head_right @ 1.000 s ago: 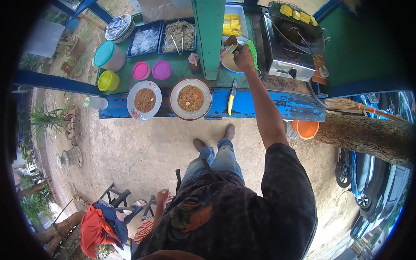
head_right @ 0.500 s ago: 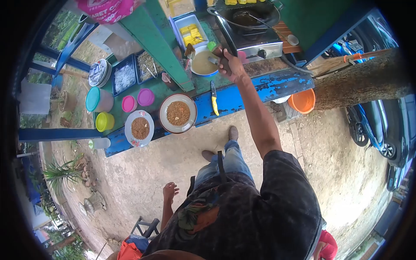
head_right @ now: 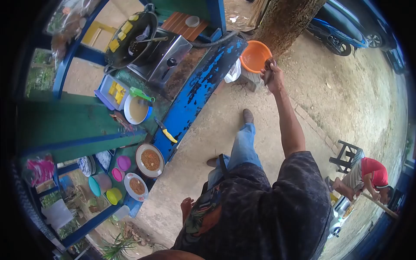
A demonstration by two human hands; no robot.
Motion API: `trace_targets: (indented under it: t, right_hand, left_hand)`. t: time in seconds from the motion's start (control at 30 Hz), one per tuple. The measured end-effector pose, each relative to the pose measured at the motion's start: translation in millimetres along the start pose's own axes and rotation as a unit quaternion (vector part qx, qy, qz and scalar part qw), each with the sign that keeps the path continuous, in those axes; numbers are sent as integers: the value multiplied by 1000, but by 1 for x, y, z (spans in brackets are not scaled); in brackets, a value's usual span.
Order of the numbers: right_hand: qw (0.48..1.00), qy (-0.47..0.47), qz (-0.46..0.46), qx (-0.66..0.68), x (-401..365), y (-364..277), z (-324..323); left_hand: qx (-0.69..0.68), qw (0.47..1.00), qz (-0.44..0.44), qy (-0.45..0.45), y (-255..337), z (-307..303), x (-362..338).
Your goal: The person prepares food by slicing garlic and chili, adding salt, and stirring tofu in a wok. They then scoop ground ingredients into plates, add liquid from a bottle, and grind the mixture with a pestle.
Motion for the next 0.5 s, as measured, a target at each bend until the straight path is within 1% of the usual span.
trace_targets:
  t: [0.03, 0.1, 0.13, 0.17, 0.2, 0.23, 0.3, 0.37, 0.4, 0.43, 0.47, 0.5]
  right_hand:
    - [1000, -9, 0, -4, 39, 0, -34]
    - [982, 87, -21, -168, 95, -8, -87]
    - [972, 158, -30, -174, 114, -5, -101]
    - [974, 150, -36, -167, 136, 0, -100]
    - [979, 117, -74, -152, 182, 17, -116]
    - [975, 103, 2, -196, 210, 34, -131]
    - [949, 109, 42, -292, 277, 71, -168]
    - [908, 130, 102, -386, 313, 91, -179]
    - [908, 127, 108, -384, 343, 104, -196]
    - [816, 87, 87, -565, 374, 118, -209]
    - [690, 39, 60, -721, 400, 136, -216]
    - [692, 33, 64, -718, 419, 156, -229]
  left_hand:
    - [29, 1000, 4, -4, 24, 14, -9]
    - [100, 995, 4, 11, 59, 36, -24]
    - [106, 994, -18, 12, 66, 46, -24]
    - [108, 993, -40, 13, 71, 59, -22]
    - [113, 992, -61, 17, 77, 76, -22]
    - [118, 989, -87, 23, 83, 92, -24]
    - [162, 979, -124, 2, 101, 134, -26]
    - [176, 976, -124, -15, 121, 179, -26]
    - [158, 975, -154, -5, 125, 197, -22]
    - [135, 976, -172, -12, 125, 214, -16]
    - [130, 973, -191, -12, 101, 215, 1]
    - [125, 970, -210, -11, 81, 219, 17]
Point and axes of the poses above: each hand's wrist, its own x-axis towards the middle knuckle, its own z-axis out of the palm, y = z × x, the point moved 10 cm from there along x, towards the middle knuckle, and after that the axes turned 5 degrees about x, right-handed, at the moved point
